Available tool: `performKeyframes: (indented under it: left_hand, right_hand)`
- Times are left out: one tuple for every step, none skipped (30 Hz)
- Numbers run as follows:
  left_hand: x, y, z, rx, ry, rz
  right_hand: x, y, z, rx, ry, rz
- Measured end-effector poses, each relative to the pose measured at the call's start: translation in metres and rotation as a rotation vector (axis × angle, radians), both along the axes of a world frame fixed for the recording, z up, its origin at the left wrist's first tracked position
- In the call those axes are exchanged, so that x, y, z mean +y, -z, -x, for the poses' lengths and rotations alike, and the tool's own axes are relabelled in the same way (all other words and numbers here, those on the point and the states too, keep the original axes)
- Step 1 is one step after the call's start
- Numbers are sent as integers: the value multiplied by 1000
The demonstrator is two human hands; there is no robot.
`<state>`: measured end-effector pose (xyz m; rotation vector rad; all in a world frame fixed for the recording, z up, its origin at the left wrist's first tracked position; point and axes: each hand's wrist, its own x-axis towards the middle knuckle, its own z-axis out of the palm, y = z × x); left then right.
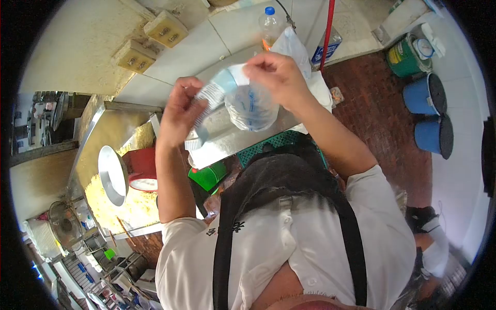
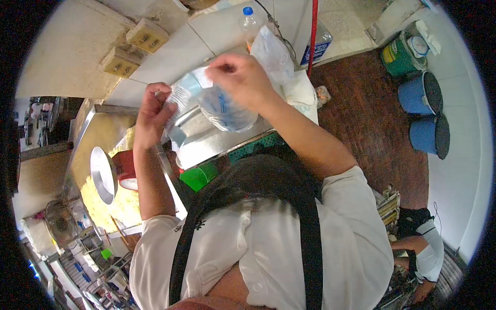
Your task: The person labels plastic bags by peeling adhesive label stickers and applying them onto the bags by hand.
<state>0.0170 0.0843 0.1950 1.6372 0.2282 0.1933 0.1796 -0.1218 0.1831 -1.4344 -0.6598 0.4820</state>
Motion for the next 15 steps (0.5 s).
performKeyframes:
  left_hand:
    - [36,29,2,13,6,-39]
    - [62,44,3,24,14,-77]
    - [71,42,2,117,-84,-498]
    - [75,44,1,210,-177,-921]
    - [72,52,0,342,-376,-1089]
    - [55,46,-5,258,-367,-1051]
    - [28,31,-14,177,-356,-1013]
    - [-1,17,-18,105,-346,-971]
    - [-28,7,-21,61,-313,-812]
    - [-45,-2,-23,11,-228,-872]
    - [-57,-7,-25,12,-167,-871]
    - [-64,-9,-27,11,-103,-871]
    - [-65,-7,-29,44,-114,-876]
    - [-65,-5,-32,78,-125,-883]
    - [-65,-3,-35,110,-135,-892]
  right_hand:
    - [-1,22,-7,102,48,-79]
    - [-5,36,-12,203,98,-158]
    - [-14,39,-12,245,142,-211]
    - [-25,43,-8,43,227,-136]
    - [-37,45,-5,-160,308,-58]
    - [-46,48,-3,-365,384,22]
    - [-51,58,-1,-464,413,-5]
    - [-54,66,4,-554,430,-10]
    - [-55,73,8,-646,443,-16]
    - [-55,78,10,-741,457,-27]
    - [-52,83,12,-830,428,-45]
    - [-49,88,14,-921,357,-15]
    - [-48,94,16,-1009,286,16]
    - [-46,101,19,-1094,214,48]
    - [-40,109,22,-1136,154,106]
